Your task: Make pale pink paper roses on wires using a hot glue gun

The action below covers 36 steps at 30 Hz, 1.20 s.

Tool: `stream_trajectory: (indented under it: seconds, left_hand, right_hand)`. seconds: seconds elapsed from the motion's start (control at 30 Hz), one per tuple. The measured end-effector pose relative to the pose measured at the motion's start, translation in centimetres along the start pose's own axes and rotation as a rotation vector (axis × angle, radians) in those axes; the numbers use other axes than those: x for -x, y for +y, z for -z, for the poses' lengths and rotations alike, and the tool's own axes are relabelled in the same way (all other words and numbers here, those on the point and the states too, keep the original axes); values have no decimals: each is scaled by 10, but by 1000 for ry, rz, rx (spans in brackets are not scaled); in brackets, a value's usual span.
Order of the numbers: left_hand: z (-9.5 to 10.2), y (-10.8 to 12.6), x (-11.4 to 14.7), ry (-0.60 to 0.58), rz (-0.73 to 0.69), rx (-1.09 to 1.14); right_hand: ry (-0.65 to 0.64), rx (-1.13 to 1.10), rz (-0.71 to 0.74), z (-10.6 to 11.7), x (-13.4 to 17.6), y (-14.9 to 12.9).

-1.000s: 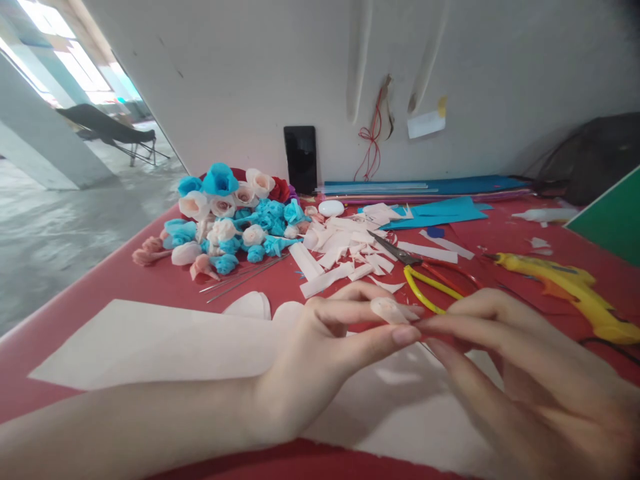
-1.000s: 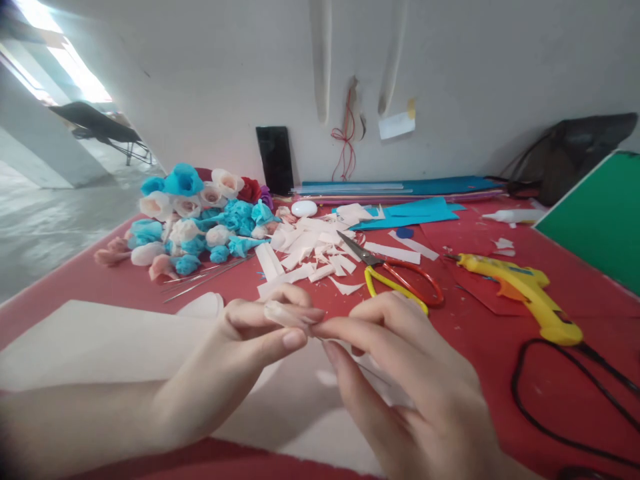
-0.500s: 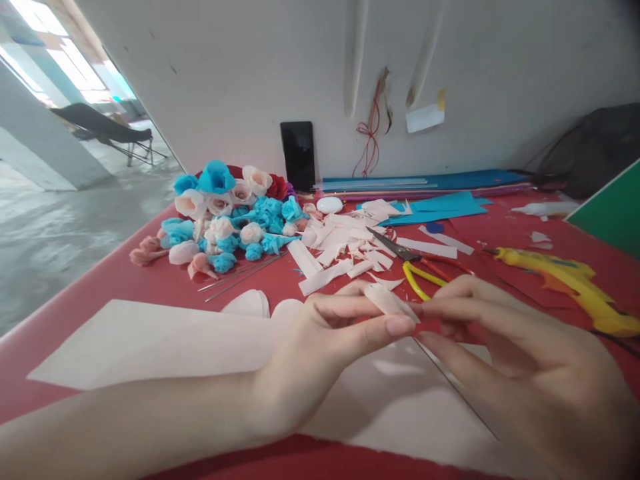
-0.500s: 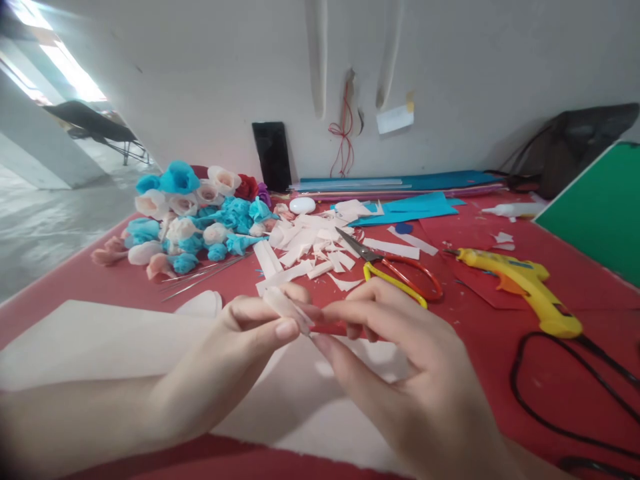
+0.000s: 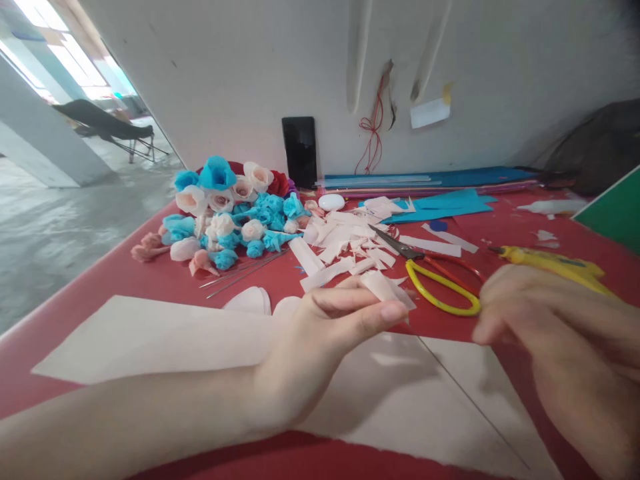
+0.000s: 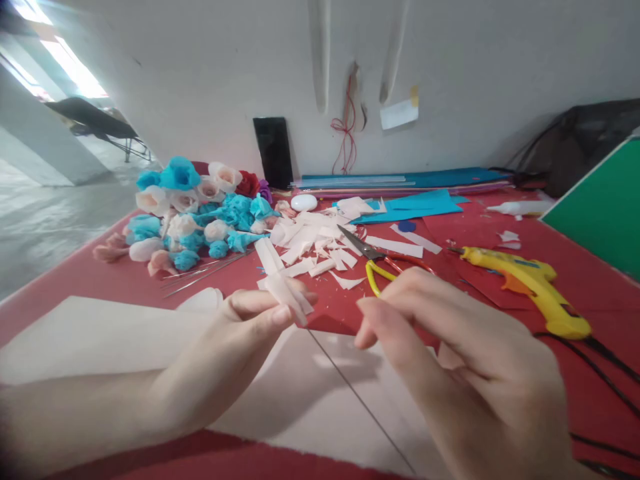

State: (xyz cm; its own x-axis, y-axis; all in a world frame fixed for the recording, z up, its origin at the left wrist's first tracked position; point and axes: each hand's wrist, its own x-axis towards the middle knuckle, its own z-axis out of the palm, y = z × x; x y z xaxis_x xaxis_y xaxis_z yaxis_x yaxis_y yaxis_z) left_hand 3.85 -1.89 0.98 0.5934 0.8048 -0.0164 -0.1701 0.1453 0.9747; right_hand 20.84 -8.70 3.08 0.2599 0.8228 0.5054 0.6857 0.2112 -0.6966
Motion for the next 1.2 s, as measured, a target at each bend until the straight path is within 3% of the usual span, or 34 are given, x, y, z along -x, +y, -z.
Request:
stream_trajectory:
  seconds: [0.07, 0.17, 0.33, 0.5, 0.67, 0.77, 0.97, 1.13, 1.2]
  left_hand:
    - [-1, 2, 1, -3, 18, 4]
    - [-2, 4, 0, -34, 12, 24]
    - [-5, 4, -4, -75, 36, 64]
    - [-6, 4, -5, -140, 54, 116]
    - [-2, 8, -6, -125, 29, 68]
    - [0, 11, -7, -111, 20, 34]
    - [5, 21, -17, 80, -81, 5]
    - [16, 31, -33, 162, -174, 56]
    - [19, 33, -37, 182, -198, 83]
  right_hand:
    - [-24, -5, 35, -1, -2, 3]
    - [-205, -115, 4, -3, -6, 7]
    - [-411, -459, -275, -7, -5, 9]
    - [-590, -529, -458, -10, -2, 8]
    - [-582, -419, -286, -5, -6, 6]
    - [-582, -379, -257, 0, -10, 4]
    - [-680, -183, -108, 4, -29, 8]
    - [-685, 205, 147, 12, -45, 40]
    - [-579, 392, 201, 18, -50, 56]
